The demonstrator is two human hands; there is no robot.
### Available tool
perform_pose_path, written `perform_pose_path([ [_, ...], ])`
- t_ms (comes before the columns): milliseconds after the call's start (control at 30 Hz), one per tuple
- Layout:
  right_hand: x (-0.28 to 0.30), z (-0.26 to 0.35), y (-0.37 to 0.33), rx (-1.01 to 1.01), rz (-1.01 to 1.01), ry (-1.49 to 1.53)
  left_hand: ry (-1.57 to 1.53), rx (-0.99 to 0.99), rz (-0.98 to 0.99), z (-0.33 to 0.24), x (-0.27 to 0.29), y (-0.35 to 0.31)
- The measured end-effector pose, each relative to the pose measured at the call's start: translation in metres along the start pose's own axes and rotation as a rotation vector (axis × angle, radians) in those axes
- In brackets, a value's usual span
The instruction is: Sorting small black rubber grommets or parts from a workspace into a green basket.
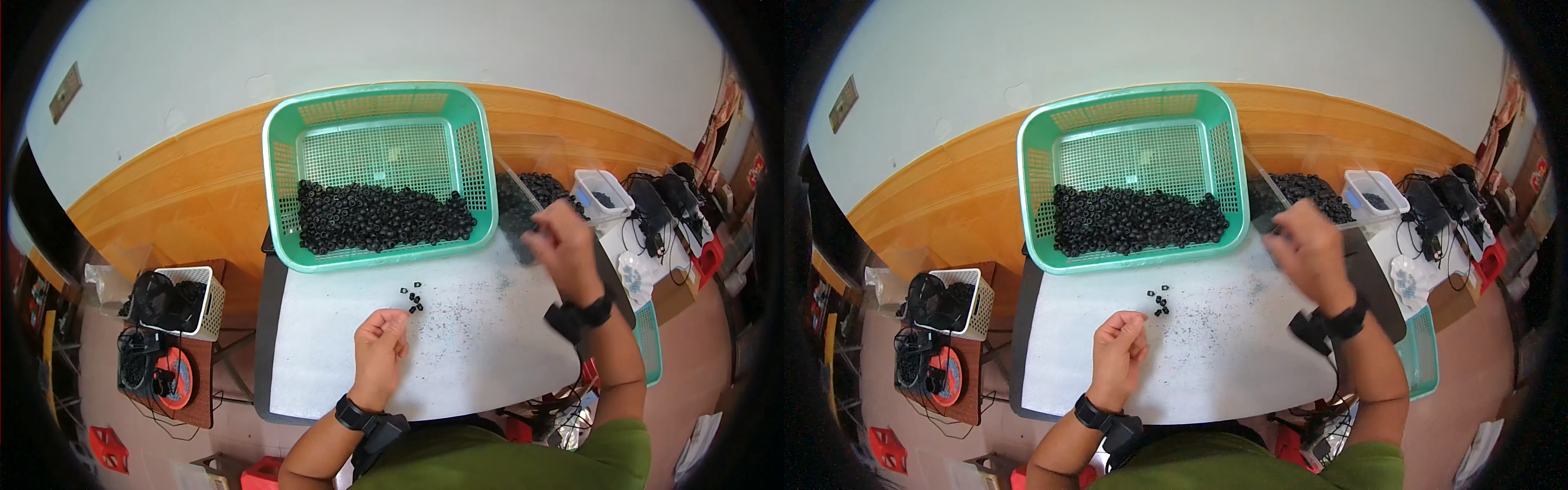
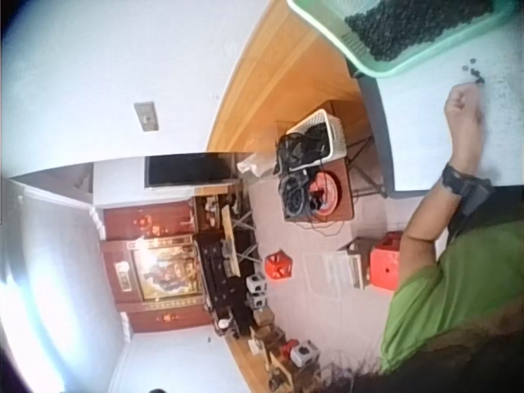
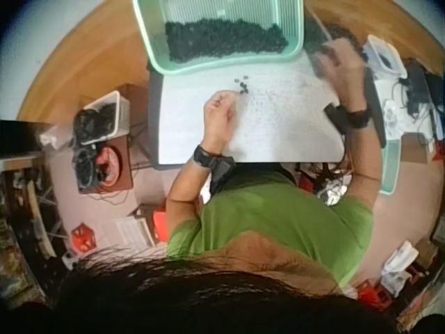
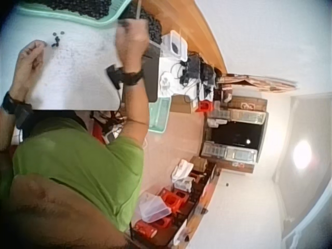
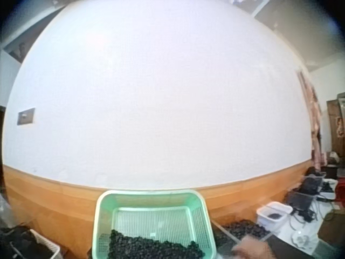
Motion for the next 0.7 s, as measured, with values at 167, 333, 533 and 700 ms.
perform_pose_path([
  [167,0.034,-0.081,-0.013,-0.130,0.043,-0.350,-0.084,0.004,-0.048,-0.001,0.003,0.004],
  [333,0.000,-0.031,0.001,0.058,-0.017,-0.197,-0.076,0.000,-0.066,-0.001,0.006,0.003],
  [533,-0.121,0.017,0.014,0.272,0.394,0.230,-0.067,0.020,-0.066,0.002,0.006,0.005],
  [700,-0.181,0.016,0.033,0.264,0.465,0.253,-0.060,0.024,-0.067,0.003,0.004,0.004],
])
Point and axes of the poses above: each hand's wrist, its own y-axis towards the middle knuckle, its own x-axis out of the back of the hand, z = x × y, the point moved 7 cm from there along y, towards the middle knuckle, and after that the axes turned 14 degrees about x, right-handed, at the moved point
